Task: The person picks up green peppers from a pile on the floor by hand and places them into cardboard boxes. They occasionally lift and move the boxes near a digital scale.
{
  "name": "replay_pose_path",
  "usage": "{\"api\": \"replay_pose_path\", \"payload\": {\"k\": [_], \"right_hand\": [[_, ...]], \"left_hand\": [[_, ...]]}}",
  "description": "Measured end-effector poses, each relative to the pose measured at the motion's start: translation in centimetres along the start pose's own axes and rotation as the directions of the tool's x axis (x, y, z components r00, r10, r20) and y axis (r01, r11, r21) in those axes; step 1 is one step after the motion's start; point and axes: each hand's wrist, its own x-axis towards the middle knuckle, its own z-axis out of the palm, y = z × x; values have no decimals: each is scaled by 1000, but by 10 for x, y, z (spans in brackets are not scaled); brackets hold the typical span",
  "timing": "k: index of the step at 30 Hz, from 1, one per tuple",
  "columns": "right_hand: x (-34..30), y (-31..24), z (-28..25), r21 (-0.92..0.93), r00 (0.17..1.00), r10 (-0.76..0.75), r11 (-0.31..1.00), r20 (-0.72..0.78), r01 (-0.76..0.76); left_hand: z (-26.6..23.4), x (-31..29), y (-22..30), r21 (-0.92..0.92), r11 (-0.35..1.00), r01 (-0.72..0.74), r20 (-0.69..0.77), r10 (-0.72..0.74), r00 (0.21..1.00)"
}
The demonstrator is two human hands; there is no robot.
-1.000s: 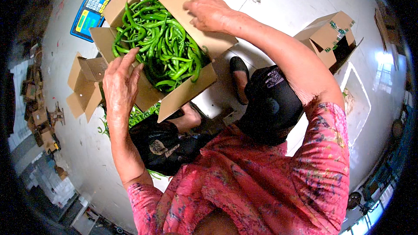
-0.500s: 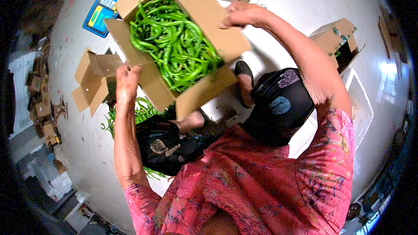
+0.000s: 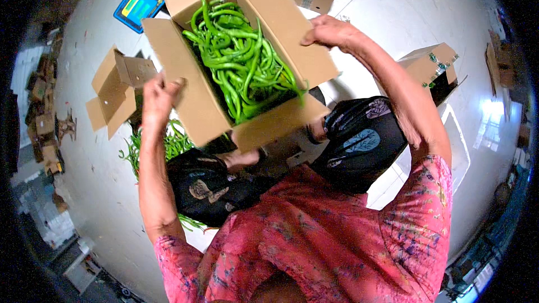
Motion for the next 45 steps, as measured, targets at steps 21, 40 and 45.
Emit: {"api": "replay_pose_path", "payload": {"k": [21, 40, 45], "right_hand": [[-51, -69, 44, -861, 900, -402, 504, -168, 64], [-145, -75, 136, -369, 580, -347, 512, 737, 776], [-130, -41, 137, -392, 577, -644, 426, 502, 816]], "left_hand": [[1, -22, 54, 466, 754, -463, -110, 569, 815], [29, -35, 83, -122, 989, 87, 654, 14, 756], [14, -43, 91, -330, 922, 203, 324, -92, 942]]}}
